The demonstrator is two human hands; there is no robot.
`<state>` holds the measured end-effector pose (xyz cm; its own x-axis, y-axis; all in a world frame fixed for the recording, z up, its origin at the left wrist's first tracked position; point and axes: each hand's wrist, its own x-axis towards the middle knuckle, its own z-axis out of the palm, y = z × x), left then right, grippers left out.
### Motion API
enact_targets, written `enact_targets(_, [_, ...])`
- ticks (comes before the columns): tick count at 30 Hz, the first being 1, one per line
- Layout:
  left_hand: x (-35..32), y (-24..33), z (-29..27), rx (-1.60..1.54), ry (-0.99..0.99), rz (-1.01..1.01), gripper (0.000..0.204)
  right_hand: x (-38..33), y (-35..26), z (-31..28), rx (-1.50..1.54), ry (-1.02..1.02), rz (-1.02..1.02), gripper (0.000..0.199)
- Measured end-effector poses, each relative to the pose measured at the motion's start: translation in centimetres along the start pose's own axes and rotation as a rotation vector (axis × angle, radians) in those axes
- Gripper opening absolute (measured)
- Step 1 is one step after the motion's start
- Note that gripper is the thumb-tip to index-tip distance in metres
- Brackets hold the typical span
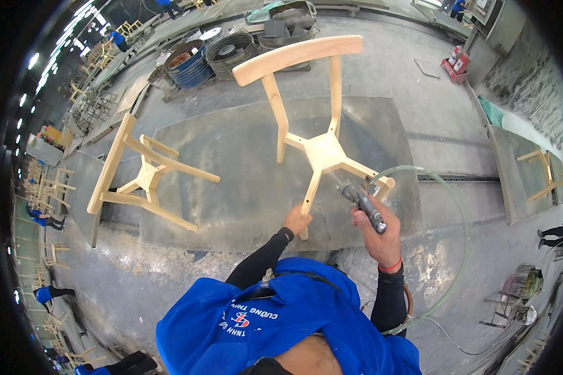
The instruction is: The person uses a handheld spray gun to apply a clear coating to wooden chair frames. They rotate and reposition each chair to cover all surfaces, then place the finished chair aside and pick up the next one.
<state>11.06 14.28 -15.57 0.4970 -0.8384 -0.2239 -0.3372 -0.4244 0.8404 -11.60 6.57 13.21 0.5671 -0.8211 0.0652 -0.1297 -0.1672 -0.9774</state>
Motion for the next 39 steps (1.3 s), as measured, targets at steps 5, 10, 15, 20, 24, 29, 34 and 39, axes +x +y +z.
enact_targets(5, [-0.1,-0.3,0.1,0.018,-0.043,-0.046,0.056,-1.7,-1.5,0.9,0.106,0.049,-0.151,0.051])
enact_targets(10, [0.7,-1.2,0.7,-0.037,-0.07,0.029,0.065,-2.6,-5.5,1.3,0.078,0.084,-0.397,0.064])
enact_targets(15, [1.3,-2.2,1.3,-0.034,-0.107,-0.006,0.069,-1.5,-7.9,2.6,0.031,-0.065,-0.382,0.063])
enact_targets(20, [1.4,-2.7,1.2,-0.088,-0.126,0.102,0.069,0.8,-8.5,3.7,-0.002,0.088,-0.394,0.056])
enact_targets(24, [0.9,-2.6,0.9,-0.1,-0.124,0.109,0.067,0.9,-8.7,2.4,-0.029,0.238,-0.336,0.051])
enact_targets(29, [0.8,-2.5,1.0,-0.121,-0.18,0.089,0.066,0.6,-8.2,-0.3,-0.09,0.419,-0.33,0.053])
enact_targets(34, [1.3,-2.9,1.1,-0.135,-0.177,0.145,0.066,-0.2,-8.1,-3.0,-0.158,0.58,-0.273,0.052])
enact_targets(39, [1.5,-2.9,1.0,-0.079,-0.17,0.108,0.068,0.3,-8.3,-3.6,-0.225,0.628,-0.221,0.047])
